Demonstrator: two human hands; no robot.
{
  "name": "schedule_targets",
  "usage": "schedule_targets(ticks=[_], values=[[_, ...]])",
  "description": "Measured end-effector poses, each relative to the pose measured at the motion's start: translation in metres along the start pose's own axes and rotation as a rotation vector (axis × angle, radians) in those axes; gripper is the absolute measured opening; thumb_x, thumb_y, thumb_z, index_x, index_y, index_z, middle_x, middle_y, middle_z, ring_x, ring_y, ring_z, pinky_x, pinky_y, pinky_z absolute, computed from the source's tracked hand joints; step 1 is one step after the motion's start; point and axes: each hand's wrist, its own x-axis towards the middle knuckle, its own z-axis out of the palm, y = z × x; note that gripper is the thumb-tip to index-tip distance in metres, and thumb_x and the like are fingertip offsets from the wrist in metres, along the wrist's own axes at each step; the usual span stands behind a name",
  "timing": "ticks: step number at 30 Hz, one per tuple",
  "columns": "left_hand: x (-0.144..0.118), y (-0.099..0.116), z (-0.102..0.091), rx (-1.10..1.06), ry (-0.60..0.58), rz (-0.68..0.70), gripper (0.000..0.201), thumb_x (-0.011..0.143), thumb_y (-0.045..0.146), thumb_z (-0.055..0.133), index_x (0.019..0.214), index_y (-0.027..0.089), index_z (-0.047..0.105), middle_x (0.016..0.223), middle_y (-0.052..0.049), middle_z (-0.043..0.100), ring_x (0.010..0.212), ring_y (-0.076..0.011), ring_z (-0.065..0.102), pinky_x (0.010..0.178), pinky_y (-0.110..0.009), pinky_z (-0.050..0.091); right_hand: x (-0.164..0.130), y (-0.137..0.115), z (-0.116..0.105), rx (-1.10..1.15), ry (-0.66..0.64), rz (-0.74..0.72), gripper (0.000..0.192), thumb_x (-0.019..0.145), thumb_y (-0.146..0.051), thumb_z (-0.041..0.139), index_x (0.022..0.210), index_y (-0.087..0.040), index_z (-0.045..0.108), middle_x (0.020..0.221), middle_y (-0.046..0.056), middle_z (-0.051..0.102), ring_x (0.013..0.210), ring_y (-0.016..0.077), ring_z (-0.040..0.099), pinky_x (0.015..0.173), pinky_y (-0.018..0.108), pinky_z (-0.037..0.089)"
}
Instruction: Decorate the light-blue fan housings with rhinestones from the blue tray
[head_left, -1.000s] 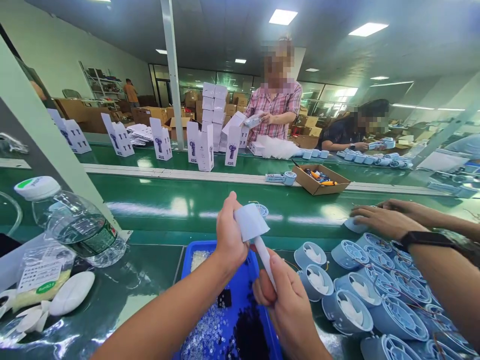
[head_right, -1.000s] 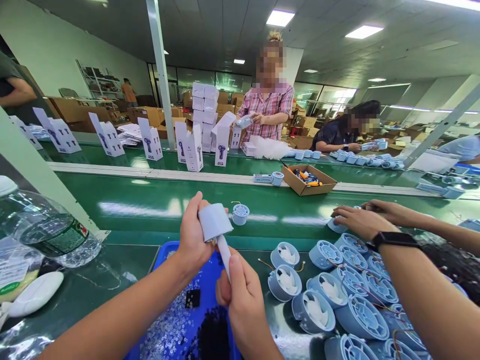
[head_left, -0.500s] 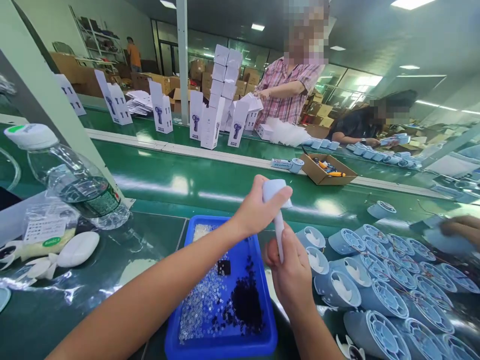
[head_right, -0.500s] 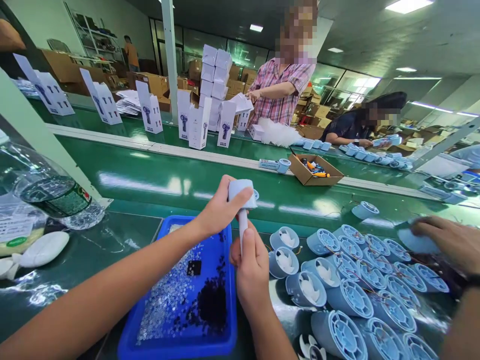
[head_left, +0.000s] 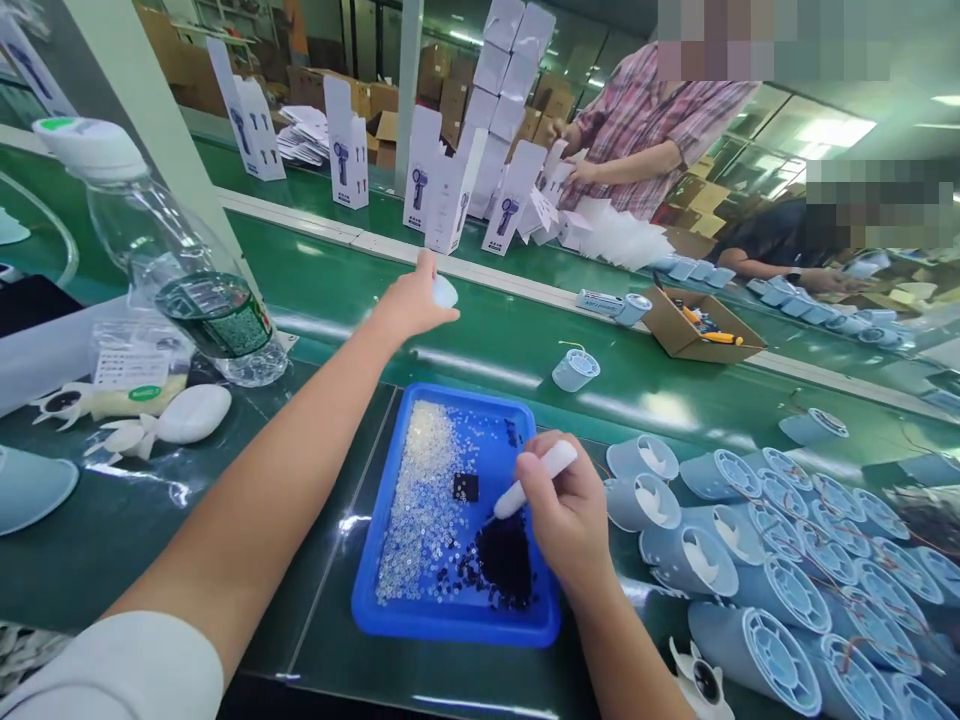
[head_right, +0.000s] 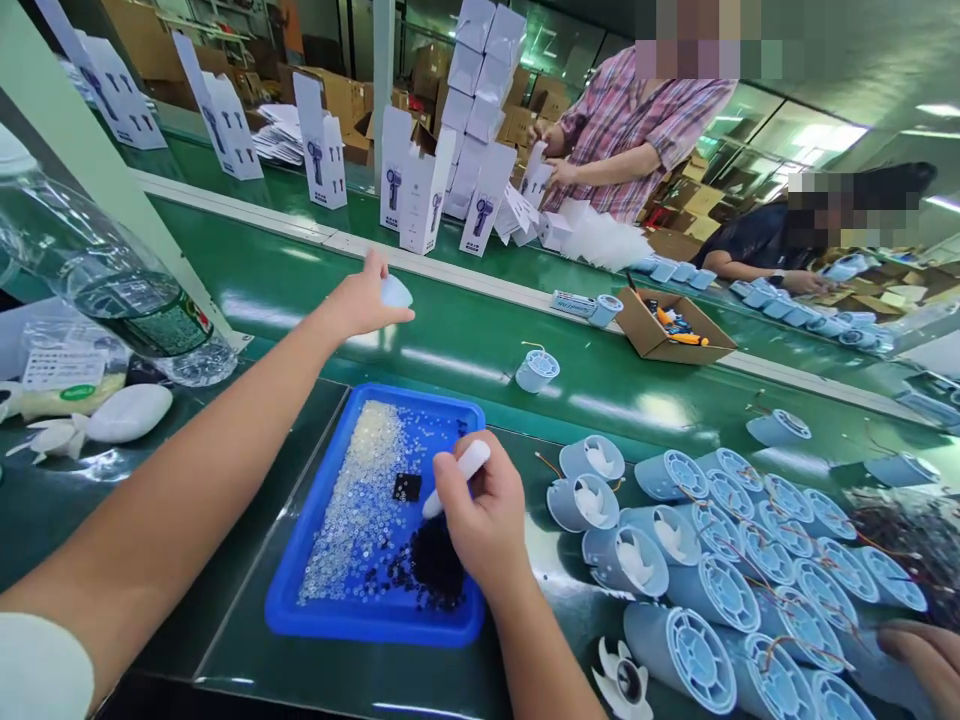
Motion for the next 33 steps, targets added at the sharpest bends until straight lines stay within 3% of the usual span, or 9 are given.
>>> schedule_targets(ticks=[4, 9, 14, 20, 24, 33], values=[[0.004, -0.021, 0.014, 0.198, -0.054, -0.072, 0.055, 0.066, 0.031, 0.07, 0.119, 0.026, 0.054, 0.128, -0.014, 0.045, 0.122, -0.0384, 0.045, 0.097, -0.048, 0.043, -0.005, 0.004, 0.006, -0.046, -0.115, -0.077, 0.022, 0.086, -0.021, 0.056, 0.067, -0.022, 0.045, 0.061, -0.005, 0.047, 0.057, 0.0104, 0.046, 0.057, 0.025, 0.04], [0.007, -0.015, 0.011, 0.104, -0.068, -0.016, 0.064, 0.072, 0.035, 0.065, 0.133, 0.028, 0.049, 0.132, -0.011, 0.047, 0.123, -0.0316, 0.047, 0.103, -0.044, 0.039, -0.005, 0.005, 0.007, -0.119, -0.128, -0.067, 0.023, 0.085, -0.019, 0.056, 0.066, -0.022, 0.044, 0.06, -0.006, 0.047, 0.055, 0.0097, 0.045, 0.054, 0.024, 0.038], [0.006, -0.005, 0.003, 0.055, -0.062, 0.053, 0.053, 0.074, 0.031, 0.063, 0.126, 0.021, 0.057, 0.126, -0.012, 0.055, 0.118, -0.0293, 0.05, 0.1, -0.041, 0.041, -0.005, 0.002, 0.005, -0.158, -0.141, -0.076, 0.023, 0.085, -0.019, 0.056, 0.066, -0.022, 0.044, 0.06, -0.006, 0.049, 0.054, 0.0097, 0.047, 0.054, 0.023, 0.039], [0.006, -0.005, -0.002, 0.007, 0.021, 0.045, 0.044, 0.073, 0.028, 0.064, 0.117, 0.022, 0.061, 0.128, -0.009, 0.054, 0.122, -0.028, 0.044, 0.101, -0.041, 0.04, -0.005, 0.003, 0.005, -0.173, -0.1, -0.104, 0.022, 0.085, -0.018, 0.056, 0.067, -0.022, 0.045, 0.061, -0.006, 0.05, 0.056, 0.0101, 0.048, 0.055, 0.024, 0.039], [0.007, -0.003, -0.007, -0.059, 0.067, 0.055, 0.036, 0.073, 0.024, 0.063, 0.108, 0.02, 0.063, 0.124, -0.01, 0.055, 0.116, -0.0257, 0.047, 0.102, -0.04, 0.039, -0.005, 0.003, 0.006, -0.186, -0.145, -0.09, 0.022, 0.086, -0.02, 0.057, 0.067, -0.022, 0.046, 0.061, -0.005, 0.05, 0.056, 0.0102, 0.048, 0.055, 0.024, 0.039], [0.006, 0.001, -0.008, -0.115, 0.085, 0.065, 0.025, 0.073, 0.023, 0.061, 0.098, 0.02, 0.066, 0.114, -0.009, 0.058, 0.111, -0.0253, 0.05, 0.1, -0.04, 0.04, -0.005, 0.001, 0.005, -0.19, -0.188, -0.051, 0.021, 0.086, -0.022, 0.057, 0.068, -0.022, 0.047, 0.062, -0.004, 0.051, 0.057, 0.0112, 0.048, 0.056, 0.025, 0.04]])
